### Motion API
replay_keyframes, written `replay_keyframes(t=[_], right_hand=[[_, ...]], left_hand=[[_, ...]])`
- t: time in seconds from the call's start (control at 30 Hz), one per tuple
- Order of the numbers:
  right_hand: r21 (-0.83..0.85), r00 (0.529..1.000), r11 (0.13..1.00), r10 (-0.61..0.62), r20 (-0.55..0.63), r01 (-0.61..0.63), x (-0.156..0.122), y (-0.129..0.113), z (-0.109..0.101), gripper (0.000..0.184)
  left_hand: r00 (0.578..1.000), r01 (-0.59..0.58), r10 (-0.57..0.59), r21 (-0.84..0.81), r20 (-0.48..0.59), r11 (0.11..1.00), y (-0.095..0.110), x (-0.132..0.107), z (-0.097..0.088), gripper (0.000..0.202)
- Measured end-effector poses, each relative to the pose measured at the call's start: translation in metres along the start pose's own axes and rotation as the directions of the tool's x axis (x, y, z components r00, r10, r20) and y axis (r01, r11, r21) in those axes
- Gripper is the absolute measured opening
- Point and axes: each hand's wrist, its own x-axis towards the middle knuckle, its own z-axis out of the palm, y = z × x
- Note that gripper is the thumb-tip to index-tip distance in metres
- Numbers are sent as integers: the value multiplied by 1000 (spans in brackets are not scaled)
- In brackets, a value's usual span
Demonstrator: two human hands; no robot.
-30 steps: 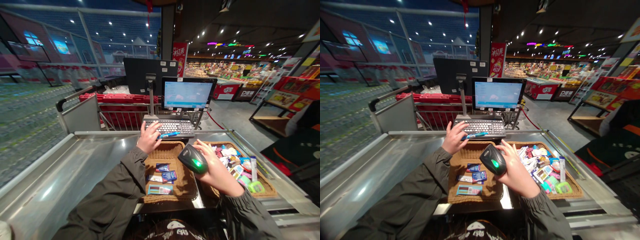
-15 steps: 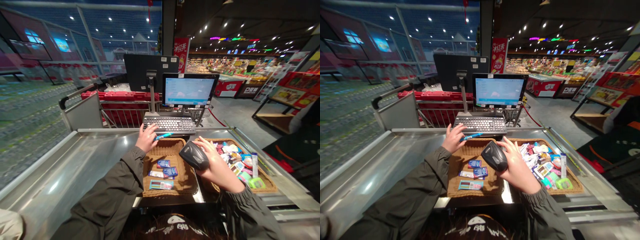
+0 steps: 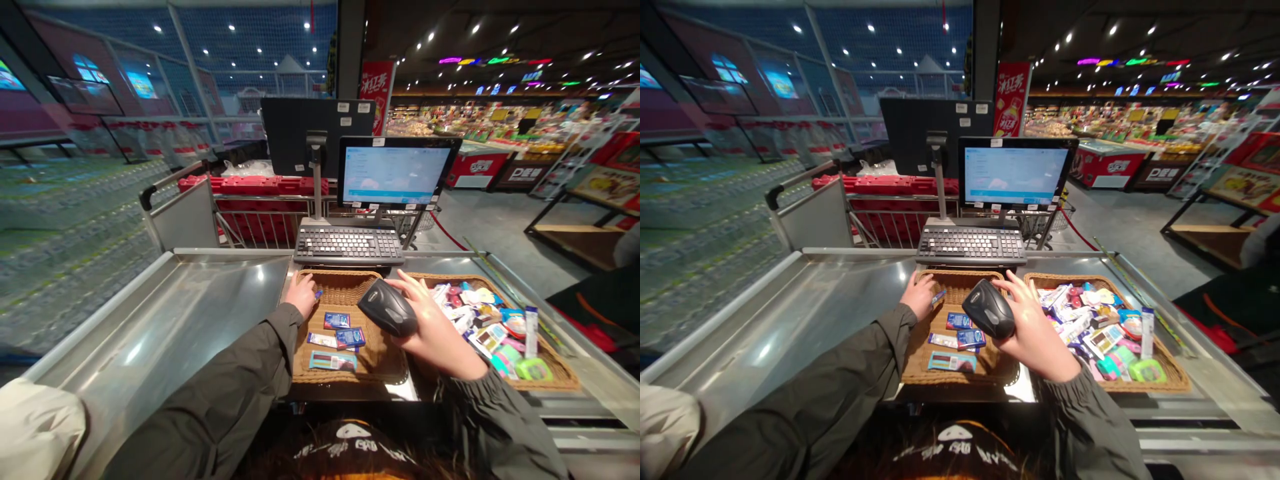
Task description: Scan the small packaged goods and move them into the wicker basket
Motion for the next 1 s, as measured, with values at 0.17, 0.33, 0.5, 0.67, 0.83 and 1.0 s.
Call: replay_keyframes(t=[0.17, 0.33, 0.5, 0.67, 0.83, 1.0], right_hand=[[-2, 1000, 1000, 6, 0, -6, 0, -3, 1, 59], [-15, 999, 999, 38, -29, -38, -5, -2, -2, 73], [-14, 995, 996, 82, -48, -83, -15, 2, -9, 63], [-41, 991, 992, 118, -65, -121, -28, 12, -19, 60], [-100, 974, 976, 180, -137, -194, -50, 31, -38, 61], [-169, 924, 932, 268, -274, -321, -88, 59, -64, 64]], left_hand=[[993, -23, 21, 16, 119, 1000, 10, 0, 35, 21], [965, -41, 39, 3, 260, 999, 19, -4, 55, 17], [935, -55, 63, -32, 349, 998, 18, -6, 52, 6], [932, -140, 171, -119, 318, 983, 28, 10, 16, 20], [954, -274, 295, -237, 56, 932, 69, 47, -41, 21], [914, -406, 381, -284, -142, 869, 129, 95, -69, 25]])
